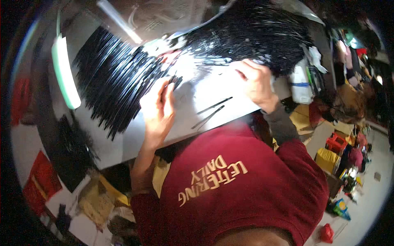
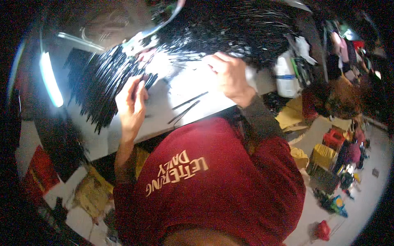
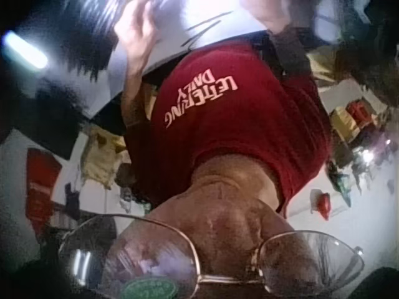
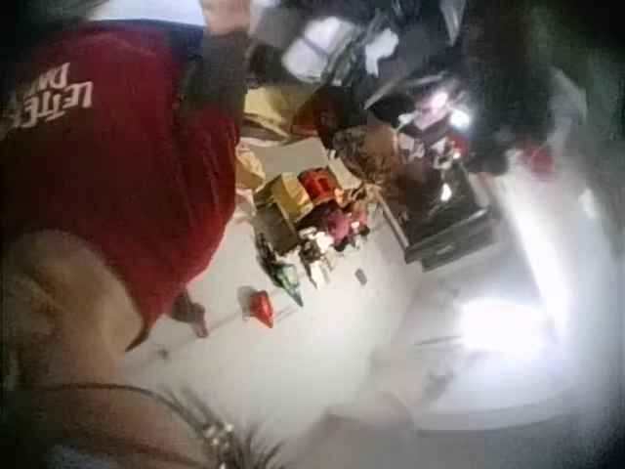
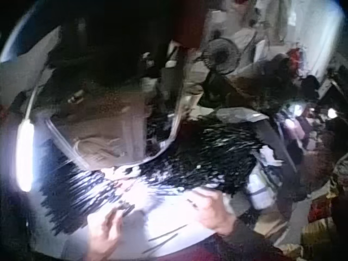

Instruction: The person picks up thin black strips from a pile, feeds them into a tabletop machine to attach fasteners to their ends, and places the assembled strips onto the work table.

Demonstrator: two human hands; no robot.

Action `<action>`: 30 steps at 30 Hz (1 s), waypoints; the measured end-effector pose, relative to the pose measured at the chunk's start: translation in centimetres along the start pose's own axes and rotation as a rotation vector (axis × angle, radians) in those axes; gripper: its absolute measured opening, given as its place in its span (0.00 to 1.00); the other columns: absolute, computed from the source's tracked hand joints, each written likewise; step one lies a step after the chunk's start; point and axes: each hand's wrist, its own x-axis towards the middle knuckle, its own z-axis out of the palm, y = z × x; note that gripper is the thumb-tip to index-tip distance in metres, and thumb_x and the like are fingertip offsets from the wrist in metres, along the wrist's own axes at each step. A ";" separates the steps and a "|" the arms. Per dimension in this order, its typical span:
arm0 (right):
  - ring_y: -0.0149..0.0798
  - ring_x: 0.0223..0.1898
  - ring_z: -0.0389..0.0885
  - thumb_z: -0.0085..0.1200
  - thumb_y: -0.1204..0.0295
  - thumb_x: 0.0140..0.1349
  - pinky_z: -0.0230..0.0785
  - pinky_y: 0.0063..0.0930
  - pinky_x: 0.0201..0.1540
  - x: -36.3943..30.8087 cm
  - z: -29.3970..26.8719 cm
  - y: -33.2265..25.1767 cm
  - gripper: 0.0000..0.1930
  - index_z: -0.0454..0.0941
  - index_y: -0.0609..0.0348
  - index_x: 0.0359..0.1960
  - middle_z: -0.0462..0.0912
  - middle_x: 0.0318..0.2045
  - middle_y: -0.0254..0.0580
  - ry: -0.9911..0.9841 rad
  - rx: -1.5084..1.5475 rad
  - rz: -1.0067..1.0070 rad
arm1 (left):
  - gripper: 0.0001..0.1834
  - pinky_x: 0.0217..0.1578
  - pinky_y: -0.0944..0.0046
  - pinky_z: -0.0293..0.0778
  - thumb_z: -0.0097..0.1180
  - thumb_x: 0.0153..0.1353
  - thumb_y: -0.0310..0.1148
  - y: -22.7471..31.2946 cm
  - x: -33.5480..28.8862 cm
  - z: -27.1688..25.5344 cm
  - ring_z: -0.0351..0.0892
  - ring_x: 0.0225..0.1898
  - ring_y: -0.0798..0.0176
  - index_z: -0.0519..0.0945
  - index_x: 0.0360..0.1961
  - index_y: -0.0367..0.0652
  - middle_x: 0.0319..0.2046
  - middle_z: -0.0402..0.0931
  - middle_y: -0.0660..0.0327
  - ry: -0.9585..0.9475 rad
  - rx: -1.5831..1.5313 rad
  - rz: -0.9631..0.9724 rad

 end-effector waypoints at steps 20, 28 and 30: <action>0.55 0.39 0.76 0.51 0.60 0.57 0.68 0.45 0.41 -6.7 -14.4 12.7 0.16 0.75 0.55 0.43 0.78 0.38 0.49 0.148 -0.781 0.493 | 0.11 0.23 0.76 0.58 0.48 0.64 0.32 1.9 2.1 2.3 0.61 0.20 0.78 0.78 0.38 0.36 0.17 0.66 0.70 -0.278 -0.288 -0.167; 0.61 0.46 0.72 0.46 0.58 0.62 0.65 0.45 0.48 -9.1 -14.6 17.5 0.21 0.71 0.57 0.50 0.76 0.46 0.54 0.105 -0.687 0.405 | 0.11 0.20 0.76 0.56 0.49 0.63 0.36 0.3 2.7 2.7 0.59 0.18 0.78 0.75 0.42 0.42 0.19 0.67 0.70 -0.507 -0.918 -0.555; 0.58 0.45 0.74 0.45 0.59 0.63 0.66 0.42 0.46 -8.9 -14.6 17.3 0.19 0.73 0.58 0.49 0.78 0.41 0.57 0.155 -0.710 0.436 | 0.11 0.20 0.76 0.56 0.50 0.63 0.36 0.0 2.6 2.3 0.59 0.18 0.77 0.75 0.42 0.42 0.19 0.67 0.70 -0.507 -0.948 -0.557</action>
